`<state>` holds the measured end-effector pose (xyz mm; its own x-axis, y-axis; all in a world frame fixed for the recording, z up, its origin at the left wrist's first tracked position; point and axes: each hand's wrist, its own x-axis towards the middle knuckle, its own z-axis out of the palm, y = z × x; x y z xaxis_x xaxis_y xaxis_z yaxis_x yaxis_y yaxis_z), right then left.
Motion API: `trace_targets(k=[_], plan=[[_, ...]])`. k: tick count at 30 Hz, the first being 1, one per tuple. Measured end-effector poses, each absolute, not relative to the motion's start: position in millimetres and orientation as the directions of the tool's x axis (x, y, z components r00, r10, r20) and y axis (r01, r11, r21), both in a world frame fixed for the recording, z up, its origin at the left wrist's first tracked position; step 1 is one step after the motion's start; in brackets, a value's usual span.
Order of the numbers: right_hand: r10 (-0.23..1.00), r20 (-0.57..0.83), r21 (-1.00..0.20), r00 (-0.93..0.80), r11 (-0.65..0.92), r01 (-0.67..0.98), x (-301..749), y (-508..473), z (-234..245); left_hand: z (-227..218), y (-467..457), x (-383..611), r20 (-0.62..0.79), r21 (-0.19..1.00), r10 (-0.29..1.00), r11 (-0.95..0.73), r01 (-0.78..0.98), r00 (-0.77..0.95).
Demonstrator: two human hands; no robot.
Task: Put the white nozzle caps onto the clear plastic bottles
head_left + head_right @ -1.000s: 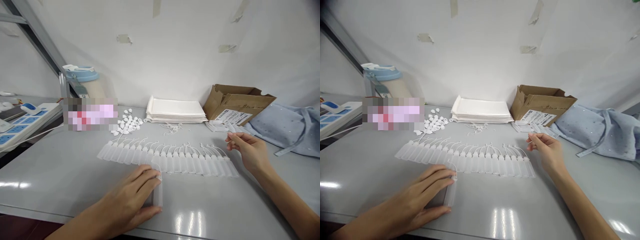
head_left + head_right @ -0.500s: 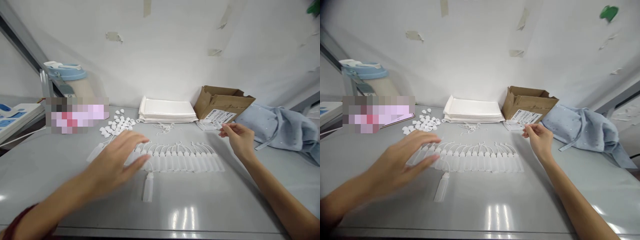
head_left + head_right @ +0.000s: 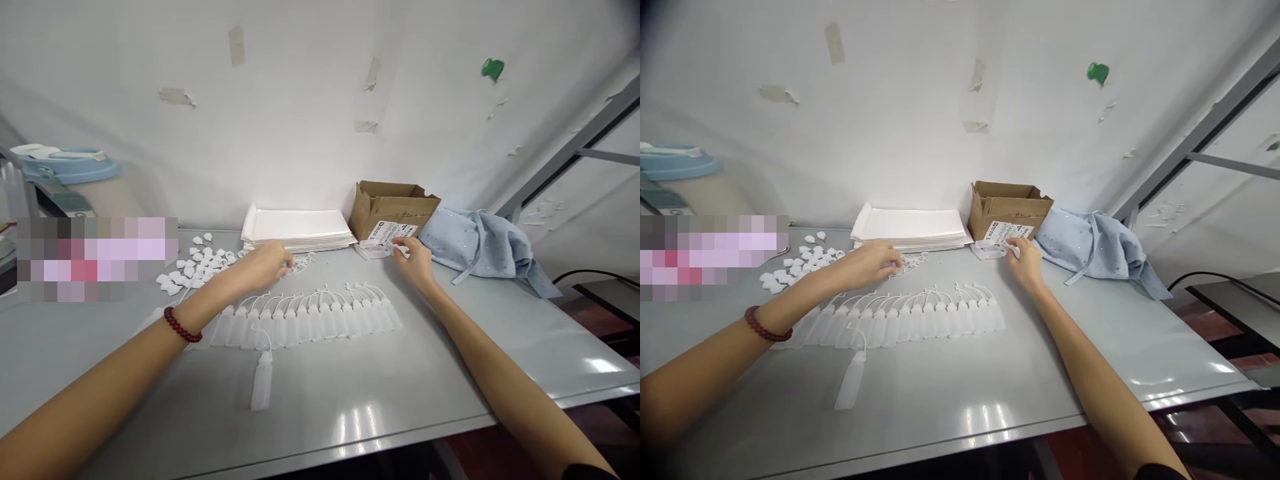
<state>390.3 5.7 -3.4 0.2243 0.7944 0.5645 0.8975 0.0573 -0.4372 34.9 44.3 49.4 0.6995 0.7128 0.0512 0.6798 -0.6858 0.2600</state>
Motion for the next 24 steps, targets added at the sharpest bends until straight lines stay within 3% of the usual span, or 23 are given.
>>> trace_targets(k=[7,14,24], plan=[[0.828,0.506,-0.347,0.242,-0.062,0.936,405,8,-12,66,50,23,0.079,0.279,0.792,-0.601,0.749,0.606],[0.854,0.454,-0.329,0.253,-0.104,0.939,412,4,-17,49,56,34,0.057,0.289,0.75,-0.644,0.708,0.659],[0.881,0.409,-0.433,0.24,-0.044,0.9,395,3,-14,33,56,42,0.032,0.323,0.671,-0.708,0.627,0.741]])
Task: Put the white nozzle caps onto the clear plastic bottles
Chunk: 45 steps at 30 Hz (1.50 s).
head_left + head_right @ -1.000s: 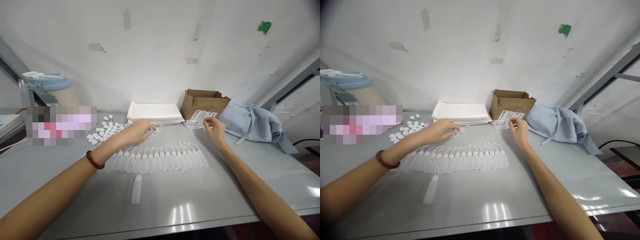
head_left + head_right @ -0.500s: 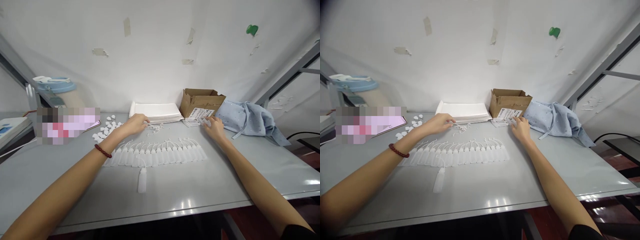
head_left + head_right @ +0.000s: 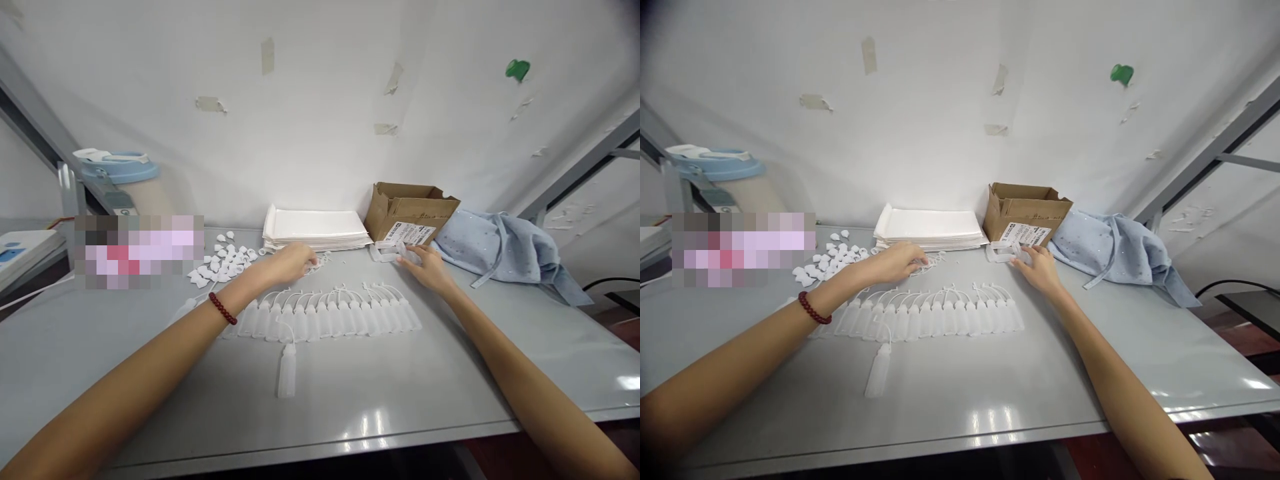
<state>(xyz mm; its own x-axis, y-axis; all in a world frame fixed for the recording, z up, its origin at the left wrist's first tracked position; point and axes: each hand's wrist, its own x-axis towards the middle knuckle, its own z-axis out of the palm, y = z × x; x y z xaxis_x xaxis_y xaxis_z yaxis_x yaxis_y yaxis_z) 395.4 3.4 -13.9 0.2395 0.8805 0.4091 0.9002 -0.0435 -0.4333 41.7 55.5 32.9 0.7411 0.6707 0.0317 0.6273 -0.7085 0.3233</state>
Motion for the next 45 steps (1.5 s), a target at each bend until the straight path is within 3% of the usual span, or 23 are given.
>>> trace_targets(k=[8,11,17,22,34,45], plan=[[0.859,0.345,-0.562,0.378,-0.134,0.816,408,-4,7,38,56,41,0.034,0.311,0.683,-0.701,0.642,0.729],[0.876,0.311,-0.526,0.368,-0.164,0.834,417,-8,18,43,55,40,0.063,0.326,0.709,-0.68,0.657,0.703],[0.965,0.195,-0.436,0.177,-0.077,0.896,411,-12,27,45,49,41,0.091,0.294,0.724,-0.676,0.676,0.684],[0.975,0.19,-0.349,0.113,-0.04,0.936,409,-11,17,42,41,44,0.105,0.287,0.708,-0.694,0.66,0.698],[0.978,0.185,-0.234,0.102,-0.057,0.971,400,-9,10,42,45,49,0.21,0.397,0.748,-0.654,0.644,0.63],[0.951,0.291,-0.243,0.108,-0.035,0.969,393,-11,10,80,54,33,0.368,0.584,0.849,-0.529,0.616,0.38]])
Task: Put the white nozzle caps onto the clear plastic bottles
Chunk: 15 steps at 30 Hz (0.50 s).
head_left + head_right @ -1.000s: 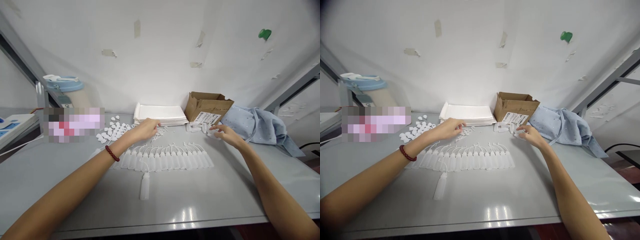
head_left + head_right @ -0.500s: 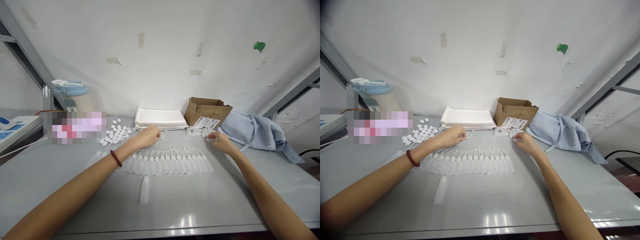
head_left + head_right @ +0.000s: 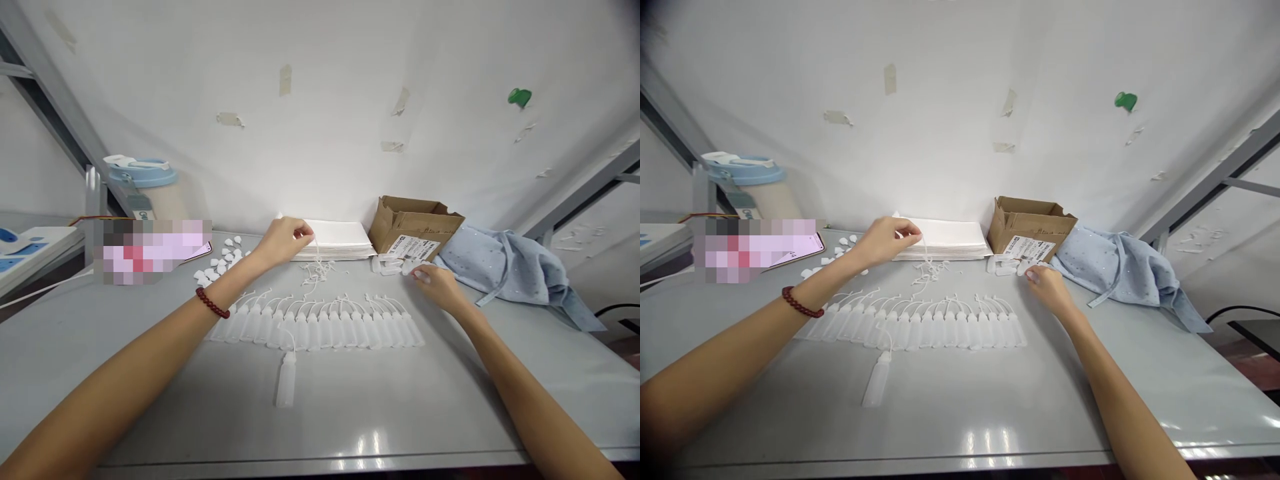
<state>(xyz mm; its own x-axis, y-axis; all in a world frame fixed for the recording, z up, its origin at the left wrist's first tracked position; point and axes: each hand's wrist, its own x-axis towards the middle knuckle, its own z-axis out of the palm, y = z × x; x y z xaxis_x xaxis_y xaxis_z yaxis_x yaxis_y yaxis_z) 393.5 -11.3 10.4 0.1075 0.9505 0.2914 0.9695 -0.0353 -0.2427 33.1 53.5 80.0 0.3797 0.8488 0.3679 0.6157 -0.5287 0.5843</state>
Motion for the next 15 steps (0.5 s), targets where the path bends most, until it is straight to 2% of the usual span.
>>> trace_targets(k=[9,15], plan=[[0.883,0.443,-0.332,0.156,0.0,0.943,381,-13,14,88,52,30,0.429,0.702,0.88,-0.467,0.538,0.205],[0.86,0.488,-0.394,0.149,0.065,0.917,366,-17,20,80,51,35,0.357,0.725,0.893,-0.45,0.522,0.273]])
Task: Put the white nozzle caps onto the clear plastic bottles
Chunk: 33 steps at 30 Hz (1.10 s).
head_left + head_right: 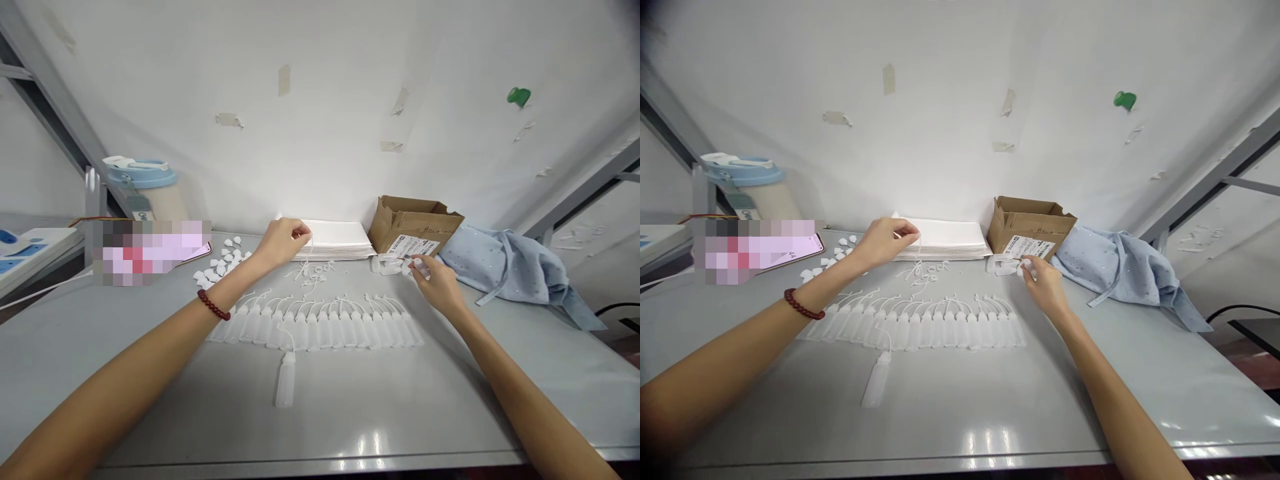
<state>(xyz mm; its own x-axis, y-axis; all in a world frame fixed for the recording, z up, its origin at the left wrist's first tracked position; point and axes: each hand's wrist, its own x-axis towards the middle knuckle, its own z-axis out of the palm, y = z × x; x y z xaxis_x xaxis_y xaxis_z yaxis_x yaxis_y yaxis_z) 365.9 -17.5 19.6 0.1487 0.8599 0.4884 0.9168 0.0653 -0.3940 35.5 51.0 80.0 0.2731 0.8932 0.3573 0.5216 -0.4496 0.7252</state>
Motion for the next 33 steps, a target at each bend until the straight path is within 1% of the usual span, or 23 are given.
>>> trace_targets(k=[4,7,8,10,12,16,19,21,25,27,29,31,33], plan=[[0.861,0.501,-0.442,0.091,0.164,0.882,342,-27,24,83,37,44,0.292,0.779,0.891,-0.433,0.454,0.348],[0.867,0.498,-0.46,0.001,0.264,0.848,315,-39,26,85,21,53,0.172,0.876,0.861,-0.356,0.326,0.478],[0.867,0.496,-0.464,-0.052,0.315,0.828,306,-44,26,84,15,57,0.126,0.908,0.844,-0.309,0.282,0.52],[0.85,0.487,-0.501,-0.203,0.462,0.732,290,-53,26,81,7,63,0.058,0.946,0.814,-0.23,0.229,0.578],[0.835,0.473,-0.526,-0.28,0.523,0.671,278,-62,27,78,1,68,0.026,0.962,0.795,-0.184,0.201,0.606],[0.845,0.433,-0.56,-0.315,0.526,0.64,268,-74,30,73,-7,74,0.005,0.981,0.753,-0.13,0.141,0.658],[0.864,0.4,-0.573,-0.306,0.497,0.652,267,-76,31,72,-13,76,-0.013,0.98,0.733,-0.126,0.154,0.68],[0.866,0.392,-0.578,-0.31,0.494,0.65,268,-76,31,71,-16,77,-0.02,0.977,0.74,-0.129,0.172,0.673],[0.865,0.383,-0.601,-0.325,0.5,0.623,268,-74,30,68,-19,81,-0.02,0.982,0.793,-0.098,0.16,0.609],[0.883,0.352,-0.643,-0.31,0.469,0.606,267,-75,32,67,-21,82,0.01,0.974,0.809,-0.142,0.179,0.588],[0.907,0.306,-0.707,-0.288,0.42,0.569,265,-76,35,67,-25,82,0.08,0.942,0.811,-0.252,0.223,0.58],[0.923,0.26,-0.767,-0.284,0.376,0.52,262,-78,39,66,-31,81,0.181,0.878,0.798,-0.394,0.271,0.575],[0.928,0.228,-0.802,-0.295,0.351,0.484,260,-80,41,65,-37,79,0.287,0.794,0.763,-0.528,0.303,0.579]])
